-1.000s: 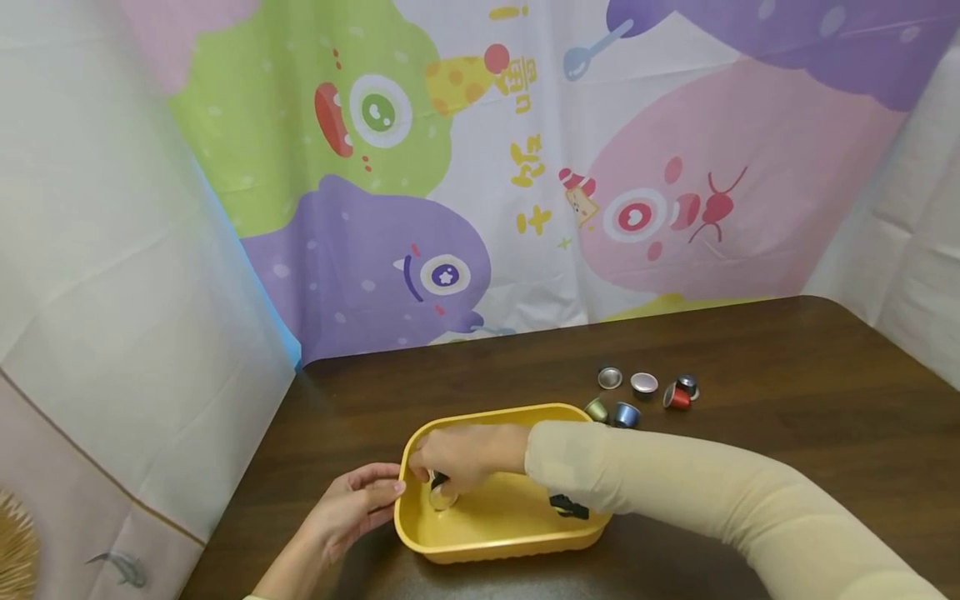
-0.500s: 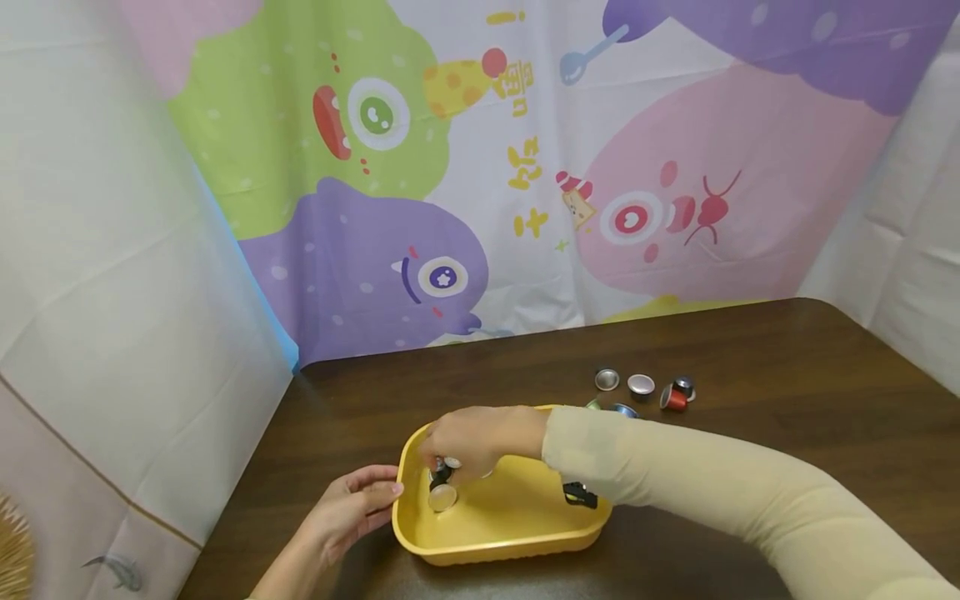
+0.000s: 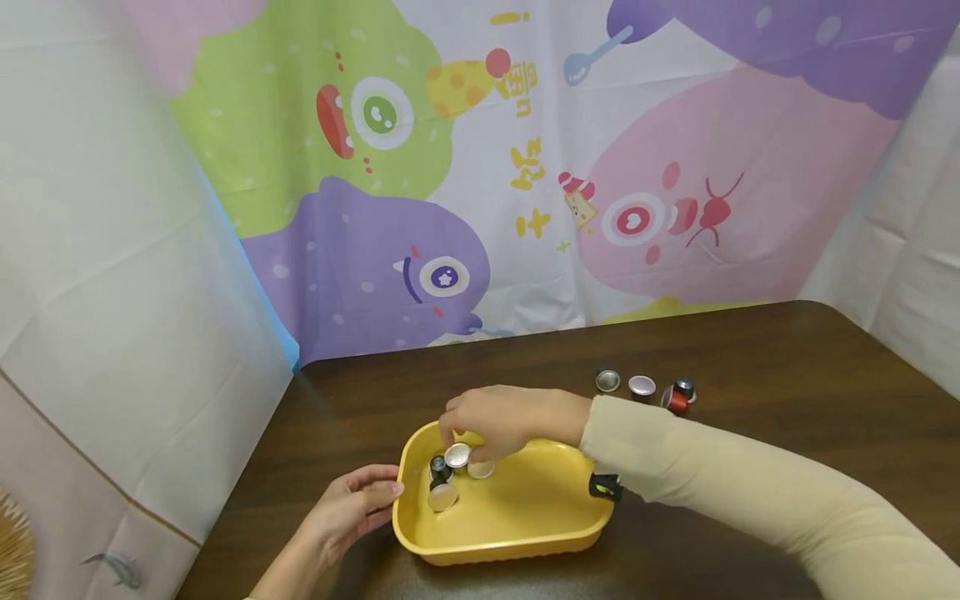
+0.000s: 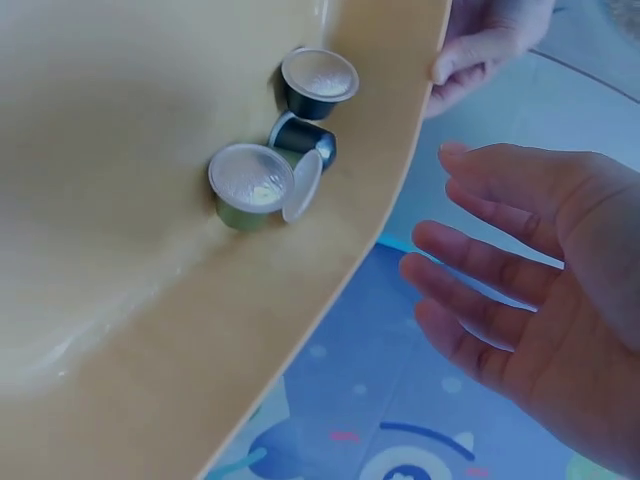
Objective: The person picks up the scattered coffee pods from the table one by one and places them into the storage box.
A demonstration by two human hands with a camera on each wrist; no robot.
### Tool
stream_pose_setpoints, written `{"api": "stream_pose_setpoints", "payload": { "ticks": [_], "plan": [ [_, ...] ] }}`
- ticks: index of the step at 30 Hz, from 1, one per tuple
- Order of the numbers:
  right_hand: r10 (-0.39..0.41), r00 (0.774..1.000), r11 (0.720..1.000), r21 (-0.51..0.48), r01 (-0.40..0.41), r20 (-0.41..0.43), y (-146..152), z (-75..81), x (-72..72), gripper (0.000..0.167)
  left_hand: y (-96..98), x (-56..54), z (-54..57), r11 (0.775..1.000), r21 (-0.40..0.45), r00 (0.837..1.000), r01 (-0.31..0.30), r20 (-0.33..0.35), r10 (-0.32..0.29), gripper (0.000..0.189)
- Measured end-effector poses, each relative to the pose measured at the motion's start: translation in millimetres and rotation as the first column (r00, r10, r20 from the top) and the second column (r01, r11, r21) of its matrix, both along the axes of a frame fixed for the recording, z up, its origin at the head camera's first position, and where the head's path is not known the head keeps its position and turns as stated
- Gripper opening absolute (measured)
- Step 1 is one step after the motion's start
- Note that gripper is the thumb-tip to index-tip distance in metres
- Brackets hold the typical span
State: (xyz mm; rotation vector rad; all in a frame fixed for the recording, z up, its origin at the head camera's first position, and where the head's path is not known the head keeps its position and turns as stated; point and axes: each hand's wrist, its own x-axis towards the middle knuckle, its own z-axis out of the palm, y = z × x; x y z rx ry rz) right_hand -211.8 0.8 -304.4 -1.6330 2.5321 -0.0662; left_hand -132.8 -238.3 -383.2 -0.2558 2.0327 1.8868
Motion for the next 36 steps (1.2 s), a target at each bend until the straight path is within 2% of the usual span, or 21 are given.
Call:
{"api": "stream_pose_setpoints", "payload": {
  "ticks": [14,21,29,36],
  "plan": [
    [-0.006,1.0,0.983,-0.181,0.003,-0.018,45.4,8.2,-2.0,0.023,2.4,0.6,0.8,0.999,-0.017,1.0,-0.027,-0.002,0.027,0.04],
    [-0.061,0.998,0.967,-0.248,0.053,-0.028,70.5,7.7,-1.2,0.021,2.4,-0.9,1.0,0.999,-0.023,1.0,-0.031,0.0,0.031,0.041],
    [-0.133,0.99,0.958,-0.262,0.118,-0.039,99.6,2.7,0.5,0.019,-0.5,-1.3,-0.4,1.0,-0.004,1.0,-0.022,-0.004,0.022,0.04],
    [-0.18,0.982,0.935,-0.32,0.154,-0.05,123.8,-2.7,0.7,0.021,-1.5,-1.4,-1.5,1.0,0.007,1.0,-0.002,-0.016,0.002,0.04]
  ]
}}
